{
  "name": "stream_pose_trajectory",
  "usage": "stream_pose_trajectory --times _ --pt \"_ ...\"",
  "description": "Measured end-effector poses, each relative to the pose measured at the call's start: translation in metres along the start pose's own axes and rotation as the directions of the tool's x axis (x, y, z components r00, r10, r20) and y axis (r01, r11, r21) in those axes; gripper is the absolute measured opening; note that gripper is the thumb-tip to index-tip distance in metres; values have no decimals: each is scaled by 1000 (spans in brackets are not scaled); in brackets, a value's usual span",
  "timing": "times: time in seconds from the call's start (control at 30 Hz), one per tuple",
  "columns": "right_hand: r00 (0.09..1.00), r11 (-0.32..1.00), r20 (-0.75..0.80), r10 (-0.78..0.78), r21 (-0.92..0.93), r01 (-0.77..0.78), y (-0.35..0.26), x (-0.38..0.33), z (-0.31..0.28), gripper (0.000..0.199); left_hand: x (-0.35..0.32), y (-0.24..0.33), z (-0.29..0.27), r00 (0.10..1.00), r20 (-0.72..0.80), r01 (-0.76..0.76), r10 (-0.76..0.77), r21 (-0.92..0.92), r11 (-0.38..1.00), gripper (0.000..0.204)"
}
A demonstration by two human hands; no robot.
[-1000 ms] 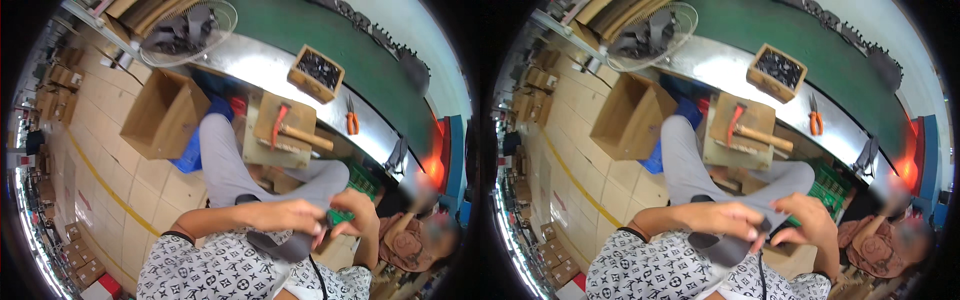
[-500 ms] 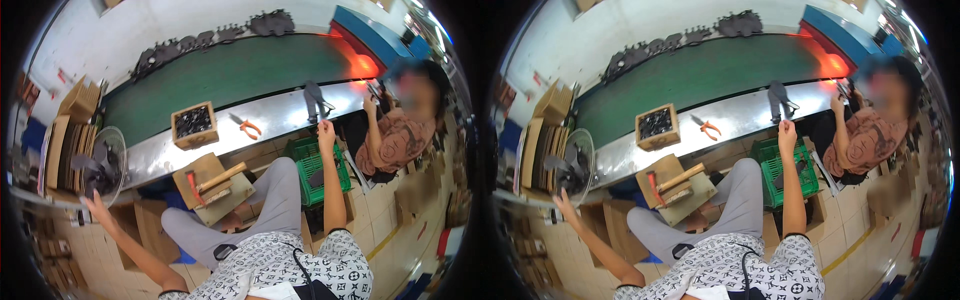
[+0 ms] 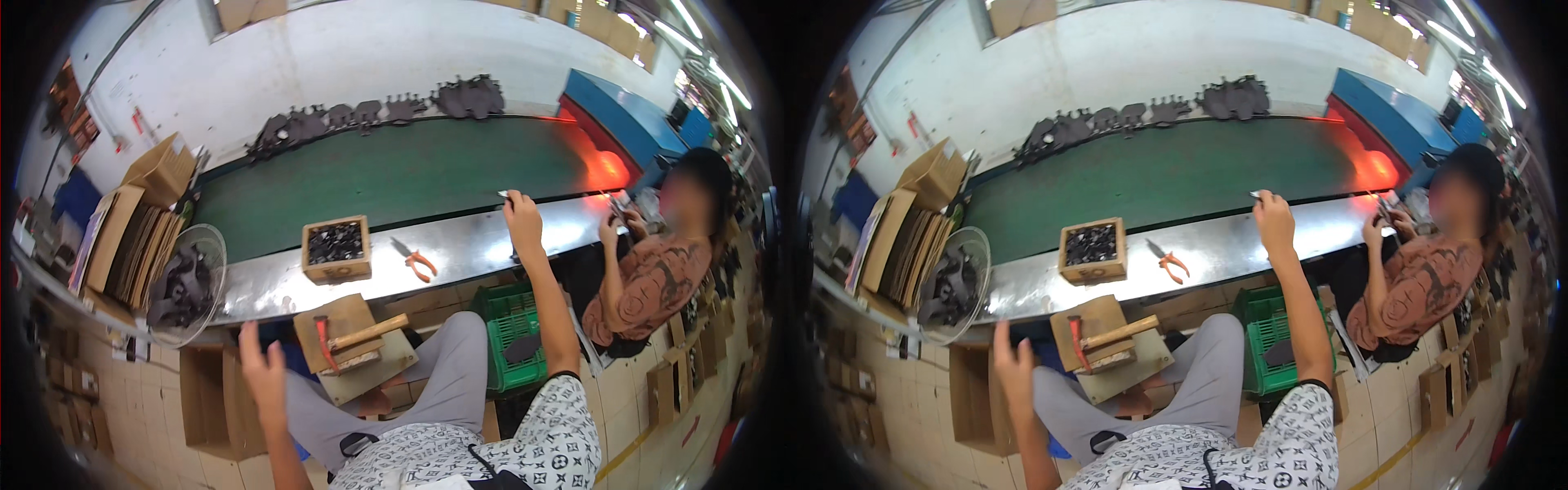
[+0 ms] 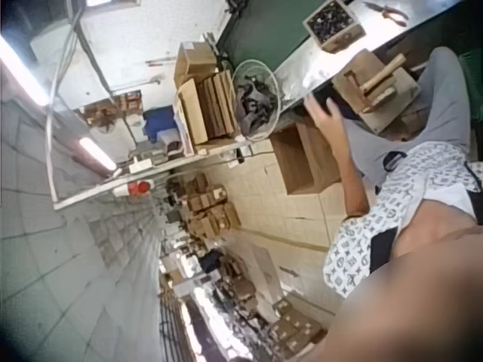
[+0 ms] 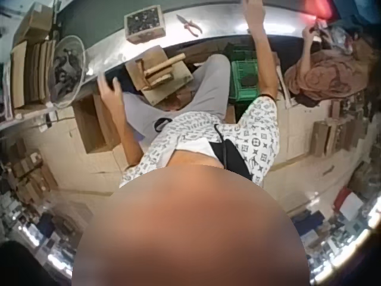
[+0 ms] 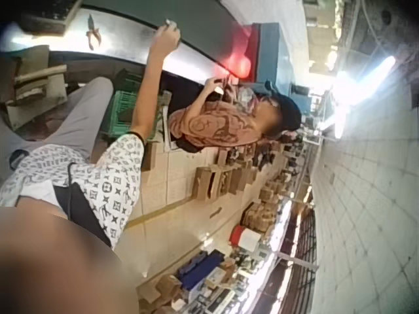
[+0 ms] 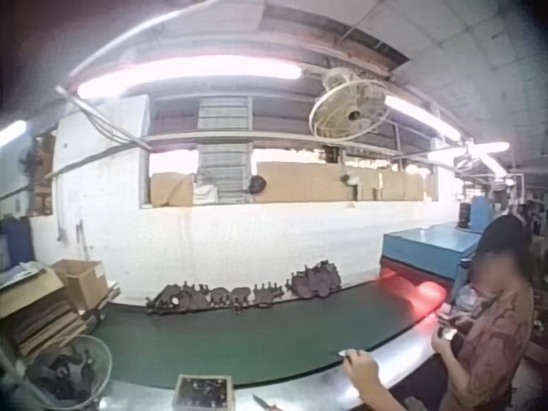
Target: Manually assembling and hammering shoe heel components at a factory workstation.
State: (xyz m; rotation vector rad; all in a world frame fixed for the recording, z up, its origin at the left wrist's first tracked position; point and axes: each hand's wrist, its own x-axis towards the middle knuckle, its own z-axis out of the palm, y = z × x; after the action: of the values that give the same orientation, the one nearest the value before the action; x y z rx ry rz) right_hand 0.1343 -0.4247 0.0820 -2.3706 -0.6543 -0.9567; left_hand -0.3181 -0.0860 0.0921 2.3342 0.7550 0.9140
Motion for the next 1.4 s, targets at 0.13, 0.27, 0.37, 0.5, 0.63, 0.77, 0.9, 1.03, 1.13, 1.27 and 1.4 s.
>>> stream_pose_trajectory --times 0.13,0.27,0.37,0.5,0.63,0.77,0.9,1.03,1.13,1.27,1.4 --pt "766 793 236 -598 318 520 -173 -15 -57 21 25 92 46 958 31 -285 286 -29 958 73" --pt "562 551 440 -701 833 36 -240 -53 -61 40 30 116 37 865 296 -456 406 123 882 62" --pt "699 454 377 -607 887 -84 -250 -87 -11 84 17 99 13 956 294 1 4 -18 1000 43" --pt "454 770 622 -638 505 390 -223 -164 35 101 6 67 2 887 340 459 -311 -585 669 46" --pt "613 854 621 -488 484 190 -171 -221 32 67 7 35 22 866 369 483 -338 -794 369 36" --pt "654 867 719 -235 460 -194 -128 -254 -13 28 14 -1 80 852 447 503 -274 -844 188 26" --pt "681 777 732 -8 433 -456 -115 -286 -81 28 16 -32 138 989 129 19 -75 391 920 61" --pt "666 438 731 148 556 -707 -146 -306 -124 25 31 -45 143 999 -27 -35 40 141 989 57" --pt "408 -200 867 286 471 -859 -168 -307 -138 22 86 -50 147 986 -80 -126 143 183 975 22" --pt "446 -209 843 301 515 -831 -169 -293 -131 21 167 -62 181 956 135 -292 259 388 874 10" --pt "541 -84 819 193 563 -822 -164 -277 -115 23 195 -71 206 848 473 -517 239 640 568 10"
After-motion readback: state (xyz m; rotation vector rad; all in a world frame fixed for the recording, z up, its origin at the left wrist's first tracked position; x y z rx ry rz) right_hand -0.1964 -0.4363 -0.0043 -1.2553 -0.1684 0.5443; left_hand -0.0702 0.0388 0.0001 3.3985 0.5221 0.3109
